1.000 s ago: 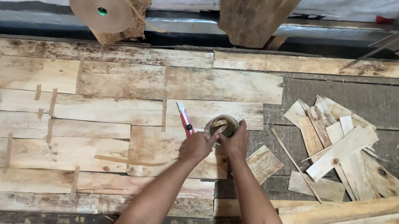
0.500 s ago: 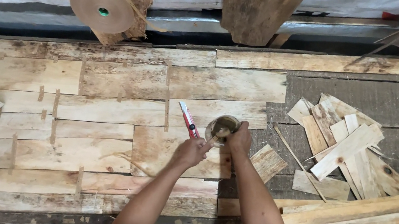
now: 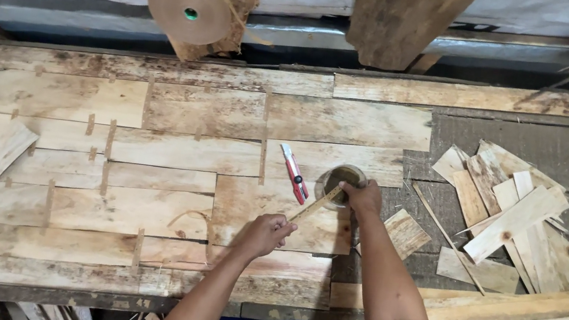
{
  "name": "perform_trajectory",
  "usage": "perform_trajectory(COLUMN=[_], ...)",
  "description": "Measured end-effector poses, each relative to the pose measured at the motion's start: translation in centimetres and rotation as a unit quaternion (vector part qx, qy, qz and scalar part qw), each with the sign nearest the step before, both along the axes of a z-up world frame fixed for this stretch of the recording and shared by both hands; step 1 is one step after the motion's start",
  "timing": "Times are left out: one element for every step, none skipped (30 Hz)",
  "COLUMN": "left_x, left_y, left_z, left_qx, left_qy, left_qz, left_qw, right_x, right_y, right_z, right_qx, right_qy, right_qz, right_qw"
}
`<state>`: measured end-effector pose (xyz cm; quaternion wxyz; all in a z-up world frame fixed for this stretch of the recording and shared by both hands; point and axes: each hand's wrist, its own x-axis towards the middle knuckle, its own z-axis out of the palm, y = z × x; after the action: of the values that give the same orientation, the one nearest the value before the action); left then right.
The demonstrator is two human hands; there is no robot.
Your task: Assembling and trimming thin wood slats or veneers on a large wooden board for a furniture project.
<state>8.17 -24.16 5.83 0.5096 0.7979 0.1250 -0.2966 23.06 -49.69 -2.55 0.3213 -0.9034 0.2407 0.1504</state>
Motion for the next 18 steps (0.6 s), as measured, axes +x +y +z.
perform_trajectory(left_x=[-0.4,-0.7,-1.0,-1.1,-1.2,-1.3,-1.4,-1.5,-1.6,-1.7,-1.7,-1.7,-1.6,-1.6,-1.5,-1.6,-1.6,-1.6], left_y=[0.2,0.3,0.3,0.5,0.6,0.7,0.8,0.8,0.8,0.8,0.7,0.5,0.5,0.5,0.4,0.5,0.5,0.4], left_z=[-1.4,-2.9,-4.3,-4.0,-3.6,-3.2,-3.4,-3.6,-3.8,-3.8,-3.7,-3.6,-3.1,-2.6,-2.1,-1.9,-1.7,-1.5], left_qx=[0.000,-0.008,-0.016,-0.017,-0.018,-0.018,-0.018,-0.021,-0.024,-0.025,-0.031,-0.037,-0.039,-0.028,-0.017,-0.018,-0.010,-0.002], left_qy=[-0.001,-0.012,-0.023,-0.023,-0.030,-0.037,-0.036,-0.036,-0.035,-0.035,-0.035,-0.035,-0.036,-0.031,-0.026,-0.026,-0.020,-0.013], left_qz=[0.002,0.013,0.023,0.023,0.028,0.033,0.033,0.037,0.041,0.038,0.043,0.048,0.046,0.043,0.041,0.040,0.039,0.039], left_qw=[1.000,1.000,0.999,0.999,0.999,0.999,0.999,0.998,0.998,0.998,0.998,0.998,0.998,0.998,0.999,0.999,0.999,0.999], right_x=[0.0,0.1,0.2,0.2,0.2,0.2,0.1,-0.1,-0.2,-0.4,-0.7,-0.8,-1.4,-2.0,-2.5,-3.4,-4.3,-5.1], right_y=[0.0,-0.2,-0.4,-0.5,-0.7,-0.8,-0.8,-0.9,-1.0,-1.3,-1.5,-1.9,-2.1,-2.2,-2.4,-1.8,-1.2,-0.5], right_z=[-0.4,-0.8,-1.2,-1.5,-1.9,-2.3,-2.2,-2.2,-2.1,-1.9,-1.6,-1.3,-0.1,1.0,2.1,3.8,5.5,7.2], right_qx=[0.000,0.022,0.045,0.045,0.053,0.061,0.061,0.056,0.051,0.050,0.090,0.130,0.129,0.099,0.068,0.067,0.071,0.074], right_qy=[-0.001,-0.002,-0.003,-0.003,-0.009,-0.014,-0.014,-0.021,-0.028,-0.029,-0.051,-0.074,-0.076,-0.144,-0.211,-0.211,-0.232,-0.253], right_qz=[0.002,-0.014,-0.030,-0.030,-0.034,-0.038,-0.038,-0.025,-0.012,-0.014,-0.020,-0.026,-0.028,-0.012,0.005,0.003,0.033,0.064], right_qw=[1.000,1.000,0.999,0.999,0.998,0.997,0.997,0.998,0.998,0.998,0.994,0.988,0.988,0.985,0.975,0.975,0.970,0.962])
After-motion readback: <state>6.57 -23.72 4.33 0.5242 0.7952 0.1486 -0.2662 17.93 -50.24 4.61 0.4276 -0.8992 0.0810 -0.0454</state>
